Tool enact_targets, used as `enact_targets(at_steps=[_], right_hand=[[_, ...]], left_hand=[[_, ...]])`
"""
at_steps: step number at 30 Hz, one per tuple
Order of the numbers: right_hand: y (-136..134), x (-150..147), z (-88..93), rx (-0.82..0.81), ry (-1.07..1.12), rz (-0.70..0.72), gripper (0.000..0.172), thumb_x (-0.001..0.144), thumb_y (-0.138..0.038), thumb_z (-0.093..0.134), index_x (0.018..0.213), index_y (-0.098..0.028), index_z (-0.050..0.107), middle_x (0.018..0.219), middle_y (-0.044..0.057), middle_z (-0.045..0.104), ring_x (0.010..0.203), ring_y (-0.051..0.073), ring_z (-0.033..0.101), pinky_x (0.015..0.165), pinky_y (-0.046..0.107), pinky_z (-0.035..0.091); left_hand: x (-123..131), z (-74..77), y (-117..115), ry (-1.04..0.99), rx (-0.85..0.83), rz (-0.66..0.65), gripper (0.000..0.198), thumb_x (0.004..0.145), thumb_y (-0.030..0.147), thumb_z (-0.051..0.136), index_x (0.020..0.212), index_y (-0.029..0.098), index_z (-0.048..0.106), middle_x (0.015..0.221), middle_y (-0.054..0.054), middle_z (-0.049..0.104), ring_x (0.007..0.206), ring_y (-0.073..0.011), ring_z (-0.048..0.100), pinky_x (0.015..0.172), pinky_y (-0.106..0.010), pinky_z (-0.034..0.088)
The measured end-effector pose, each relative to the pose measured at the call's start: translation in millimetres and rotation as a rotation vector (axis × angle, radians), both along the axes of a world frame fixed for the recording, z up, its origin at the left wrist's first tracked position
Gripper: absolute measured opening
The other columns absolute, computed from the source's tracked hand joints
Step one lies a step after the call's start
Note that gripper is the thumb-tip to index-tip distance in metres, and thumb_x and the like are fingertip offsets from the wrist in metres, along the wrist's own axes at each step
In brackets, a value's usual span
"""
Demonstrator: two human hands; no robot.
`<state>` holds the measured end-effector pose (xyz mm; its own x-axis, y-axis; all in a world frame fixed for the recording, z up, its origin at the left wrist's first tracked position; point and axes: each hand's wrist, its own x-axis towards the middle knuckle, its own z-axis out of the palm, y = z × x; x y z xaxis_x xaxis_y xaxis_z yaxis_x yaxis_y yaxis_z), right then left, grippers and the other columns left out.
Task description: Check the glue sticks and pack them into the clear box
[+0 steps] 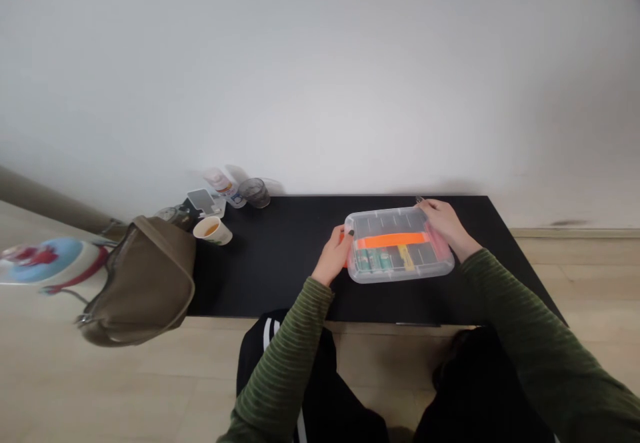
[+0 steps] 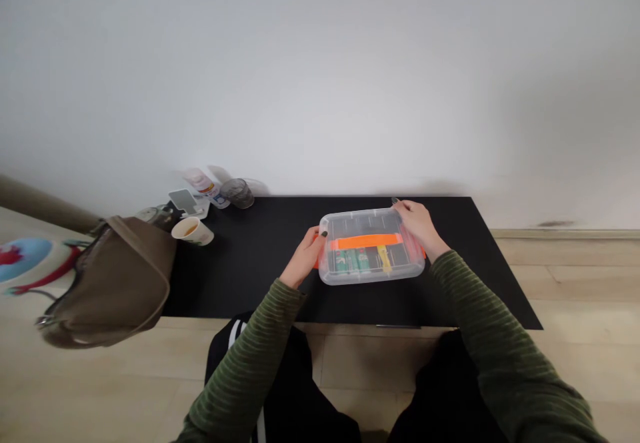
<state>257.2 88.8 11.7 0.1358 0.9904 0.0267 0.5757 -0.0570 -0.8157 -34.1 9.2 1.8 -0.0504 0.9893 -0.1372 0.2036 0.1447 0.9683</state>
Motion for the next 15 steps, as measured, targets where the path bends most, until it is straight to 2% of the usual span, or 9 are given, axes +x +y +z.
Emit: enact_targets(at_steps=[9, 13, 15], right_hand=[[-4, -4, -1.3, 0.002, -0.018, -0.037, 0.044, 0.086, -0.054, 0.049, 0.086, -0.016, 0.073, 0.082, 0.003, 0.072, 0.075, 0.019, 0.061, 0.064, 0.025, 0.042], [-8, -3, -1.1, 0.000, 0.024, -0.071, 0.040, 0.087, -0.051, 0.050, 0.091, -0.018, 0.072, 0.094, 0.006, 0.073, 0.087, 0.021, 0.063, 0.074, 0.028, 0.046], [-17, 0, -4.6, -0.005, 0.115, -0.106, 0.037, 0.086, -0.050, 0.053, 0.095, -0.019, 0.070, 0.102, 0.007, 0.072, 0.094, 0.023, 0.064, 0.079, 0.030, 0.048]], left_hand=[[1, -6.1, 2, 0.009, 0.024, 0.016, 0.042, 0.087, 0.050, 0.057, 0.119, 0.023, 0.060, 0.109, -0.007, 0.069, 0.100, -0.0226, 0.064, 0.090, -0.035, 0.049], [3, -11.9, 1, -0.065, 0.012, 0.114, 0.066, 0.085, 0.050, 0.062, 0.140, 0.021, 0.040, 0.123, -0.012, 0.063, 0.110, -0.0227, 0.062, 0.094, -0.035, 0.048], [4, -12.8, -1, -0.132, -0.032, 0.151, 0.074, 0.084, 0.050, 0.064, 0.143, 0.017, 0.034, 0.124, -0.016, 0.062, 0.110, -0.0232, 0.063, 0.092, -0.035, 0.050]])
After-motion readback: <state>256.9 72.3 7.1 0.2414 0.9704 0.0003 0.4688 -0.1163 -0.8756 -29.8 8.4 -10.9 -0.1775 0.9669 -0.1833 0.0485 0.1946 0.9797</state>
